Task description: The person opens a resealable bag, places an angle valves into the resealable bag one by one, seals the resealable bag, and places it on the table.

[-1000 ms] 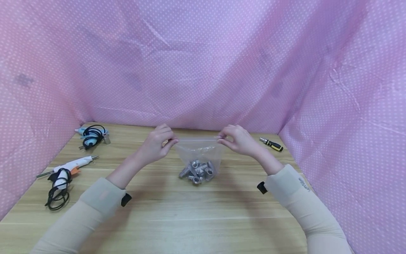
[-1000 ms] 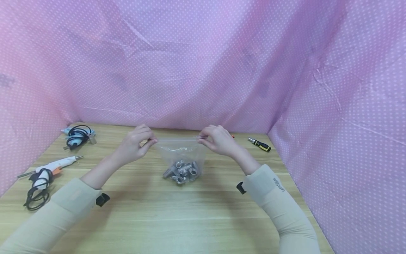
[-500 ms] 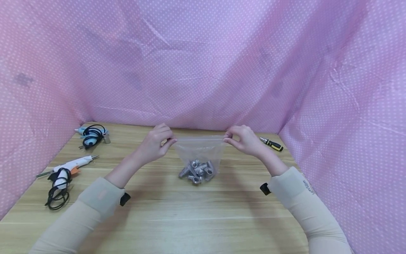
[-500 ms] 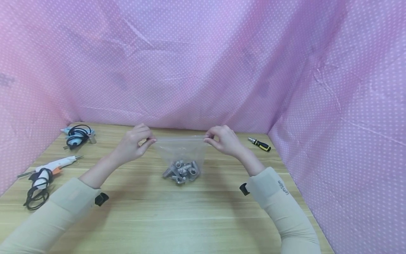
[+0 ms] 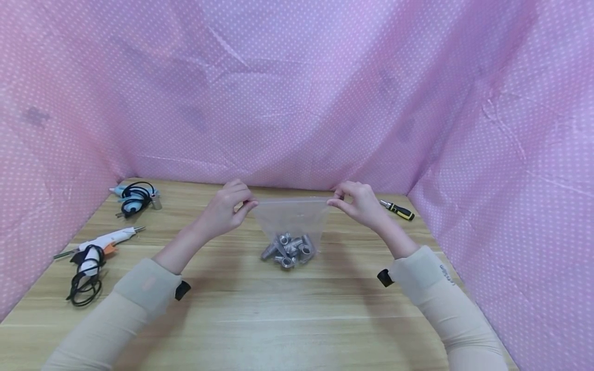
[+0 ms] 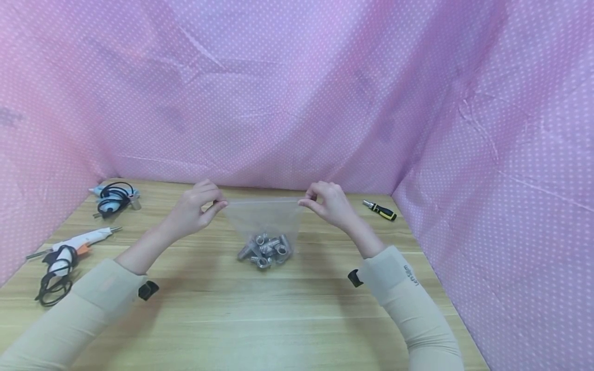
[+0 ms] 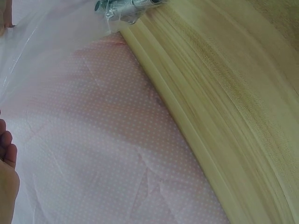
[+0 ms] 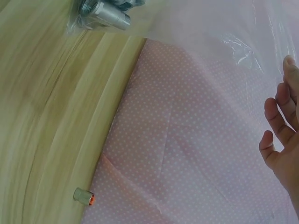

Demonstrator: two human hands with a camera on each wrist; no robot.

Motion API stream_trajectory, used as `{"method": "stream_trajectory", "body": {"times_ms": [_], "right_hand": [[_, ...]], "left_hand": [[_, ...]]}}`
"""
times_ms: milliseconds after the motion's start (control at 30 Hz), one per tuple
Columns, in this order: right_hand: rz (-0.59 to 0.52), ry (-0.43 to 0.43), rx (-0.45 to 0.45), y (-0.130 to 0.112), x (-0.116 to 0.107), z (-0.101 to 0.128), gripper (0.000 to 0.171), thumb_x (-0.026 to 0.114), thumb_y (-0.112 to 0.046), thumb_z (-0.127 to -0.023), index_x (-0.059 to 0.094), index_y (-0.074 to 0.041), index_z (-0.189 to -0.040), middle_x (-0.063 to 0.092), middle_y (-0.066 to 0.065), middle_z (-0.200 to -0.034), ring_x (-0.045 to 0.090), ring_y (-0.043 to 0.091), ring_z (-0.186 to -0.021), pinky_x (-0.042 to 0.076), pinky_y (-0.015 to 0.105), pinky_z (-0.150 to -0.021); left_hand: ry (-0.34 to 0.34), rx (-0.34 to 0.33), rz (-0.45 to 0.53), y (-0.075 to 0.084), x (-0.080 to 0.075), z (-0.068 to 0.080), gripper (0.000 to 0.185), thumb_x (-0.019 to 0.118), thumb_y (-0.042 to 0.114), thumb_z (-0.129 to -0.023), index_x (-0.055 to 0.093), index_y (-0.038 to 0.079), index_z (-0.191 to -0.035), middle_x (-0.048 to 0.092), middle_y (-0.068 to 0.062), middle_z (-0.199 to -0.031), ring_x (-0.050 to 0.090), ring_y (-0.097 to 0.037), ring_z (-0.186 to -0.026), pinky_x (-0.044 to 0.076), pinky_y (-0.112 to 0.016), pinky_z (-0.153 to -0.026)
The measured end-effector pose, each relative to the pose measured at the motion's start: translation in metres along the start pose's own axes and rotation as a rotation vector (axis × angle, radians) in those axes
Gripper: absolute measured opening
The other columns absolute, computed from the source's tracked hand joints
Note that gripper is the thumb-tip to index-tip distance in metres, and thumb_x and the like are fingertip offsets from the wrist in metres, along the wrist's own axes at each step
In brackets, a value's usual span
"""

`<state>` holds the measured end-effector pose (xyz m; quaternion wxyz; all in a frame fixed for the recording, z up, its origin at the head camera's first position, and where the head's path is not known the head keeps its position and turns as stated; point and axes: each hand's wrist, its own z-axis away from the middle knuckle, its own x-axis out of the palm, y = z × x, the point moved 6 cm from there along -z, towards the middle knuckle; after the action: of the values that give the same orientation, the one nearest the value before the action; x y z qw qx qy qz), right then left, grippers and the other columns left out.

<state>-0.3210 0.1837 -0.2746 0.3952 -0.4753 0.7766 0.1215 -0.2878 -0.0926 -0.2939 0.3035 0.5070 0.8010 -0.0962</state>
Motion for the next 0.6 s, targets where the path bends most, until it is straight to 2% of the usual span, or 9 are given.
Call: {"method": "stream_trajectory", "body": {"times_ms": [133,233,400,500,600], "right_hand": [[-0.026,-0.012,0.068,0.005,0.005,-0.002,0.019,0.079,-0.016,-0.072,0.062,-0.011,-0.072,0.065,0.001,-0.073,0.056,0.02,-0.061,0.045,0.03,-0.056],[-0.047,-0.035,0.137,0.01,0.009,-0.001,0.019,0.079,-0.019,-0.072,0.061,-0.012,-0.071,0.066,0.0,-0.075,0.056,0.017,-0.064,0.044,0.029,-0.058],[-0.103,-0.061,0.218,0.017,0.015,0.007,0.016,0.078,-0.019,-0.073,0.065,-0.013,-0.079,0.066,-0.001,-0.08,0.06,0.014,-0.077,0.048,0.038,-0.07],[-0.124,-0.061,0.233,0.019,0.014,0.012,0.022,0.079,-0.019,-0.073,0.067,-0.011,-0.09,0.068,0.001,-0.088,0.061,0.014,-0.081,0.05,0.037,-0.073],[-0.135,-0.036,0.236,0.018,0.007,0.017,0.034,0.08,-0.018,-0.071,0.068,-0.008,-0.101,0.069,0.003,-0.098,0.062,0.016,-0.086,0.051,0.033,-0.075]], "left_hand": [[0.017,0.001,-0.003,-0.004,-0.003,-0.002,0.008,0.072,-0.001,-0.077,0.064,0.002,-0.077,0.06,-0.005,-0.071,0.051,-0.018,-0.072,0.043,-0.033,-0.073],[0.014,-0.027,-0.001,-0.008,-0.004,-0.001,0.007,0.072,0.0,-0.078,0.066,0.002,-0.079,0.061,-0.005,-0.072,0.052,-0.018,-0.073,0.042,-0.032,-0.072],[-0.029,-0.14,0.03,-0.015,-0.001,0.005,0.007,0.073,0.006,-0.079,0.067,0.005,-0.084,0.065,-0.003,-0.079,0.055,-0.016,-0.08,0.045,-0.031,-0.075],[-0.092,-0.221,0.059,-0.017,0.002,0.009,0.01,0.071,0.012,-0.082,0.069,0.008,-0.091,0.067,-0.002,-0.088,0.056,-0.016,-0.088,0.047,-0.034,-0.08],[-0.161,-0.304,0.112,-0.016,0.002,0.014,0.022,0.071,0.018,-0.083,0.068,0.008,-0.102,0.067,-0.003,-0.101,0.056,-0.019,-0.099,0.046,-0.04,-0.088]]}}
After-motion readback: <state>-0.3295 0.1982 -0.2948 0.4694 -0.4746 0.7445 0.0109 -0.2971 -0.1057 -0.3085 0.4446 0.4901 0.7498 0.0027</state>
